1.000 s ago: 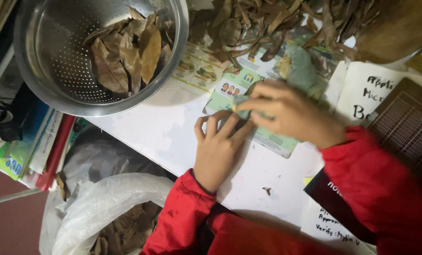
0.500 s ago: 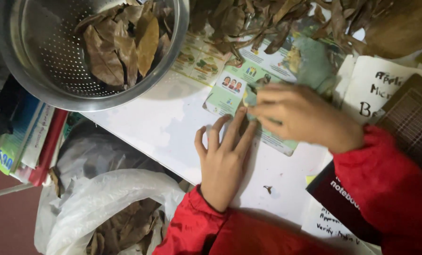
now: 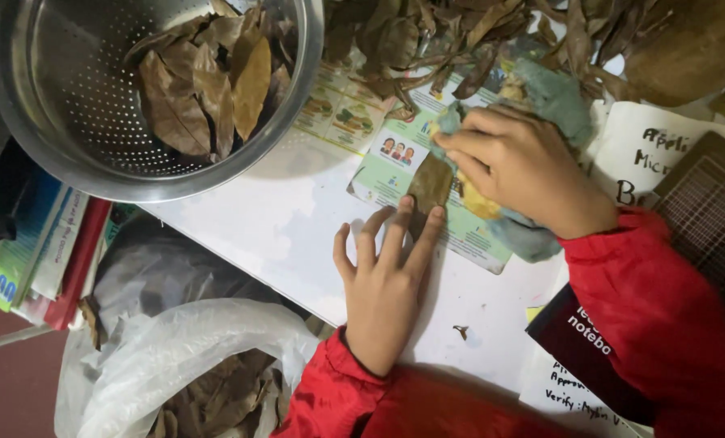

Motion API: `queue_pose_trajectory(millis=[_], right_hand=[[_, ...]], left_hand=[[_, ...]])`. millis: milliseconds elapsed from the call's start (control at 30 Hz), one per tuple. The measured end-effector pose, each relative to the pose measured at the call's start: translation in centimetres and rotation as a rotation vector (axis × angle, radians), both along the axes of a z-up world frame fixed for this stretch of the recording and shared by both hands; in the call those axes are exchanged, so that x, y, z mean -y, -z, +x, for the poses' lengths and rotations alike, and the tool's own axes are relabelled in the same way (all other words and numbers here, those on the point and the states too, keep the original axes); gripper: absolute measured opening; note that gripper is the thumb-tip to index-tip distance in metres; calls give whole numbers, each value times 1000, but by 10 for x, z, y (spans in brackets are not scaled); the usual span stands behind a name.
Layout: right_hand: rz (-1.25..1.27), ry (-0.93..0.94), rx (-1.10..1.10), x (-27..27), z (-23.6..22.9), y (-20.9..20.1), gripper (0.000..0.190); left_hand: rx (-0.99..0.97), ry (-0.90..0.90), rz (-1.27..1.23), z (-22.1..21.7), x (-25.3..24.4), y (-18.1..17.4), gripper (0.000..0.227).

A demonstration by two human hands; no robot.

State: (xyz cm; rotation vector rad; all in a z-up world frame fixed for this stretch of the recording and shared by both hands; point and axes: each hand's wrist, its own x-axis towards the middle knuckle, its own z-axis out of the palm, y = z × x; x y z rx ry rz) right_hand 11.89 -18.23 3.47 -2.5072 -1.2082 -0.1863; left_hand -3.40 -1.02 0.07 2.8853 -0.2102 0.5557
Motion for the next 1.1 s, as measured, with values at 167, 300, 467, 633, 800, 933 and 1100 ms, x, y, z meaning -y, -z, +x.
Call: queue_pose_trajectory(millis=[167,300,467,633,800,933,1100], right_hand=[[-46,-245,-3,-7,-14,14,15],[-21,6,88,-4,-2,-4,14],[22,-182,-118,-5,-13,8,21],[-21,31,-137,-4,-9,8,27],[159,-26,-161,5,0,23,27],[-8,70,-94,-4,-9,8,22],[39,-21,-161,7,-3,22,24]], left_hand=[[-16,-2,-5,0,0,1,44],[21,-1,-11,1,-1,0,43],[15,8,-39,2,1,1,41],[19,12,-55,-1,1,-1,42],[-1,-1,-44,0,3,-3,43],[11,15,-45,2,0,-3,42],[28,5,-84,2,3,-6,34]])
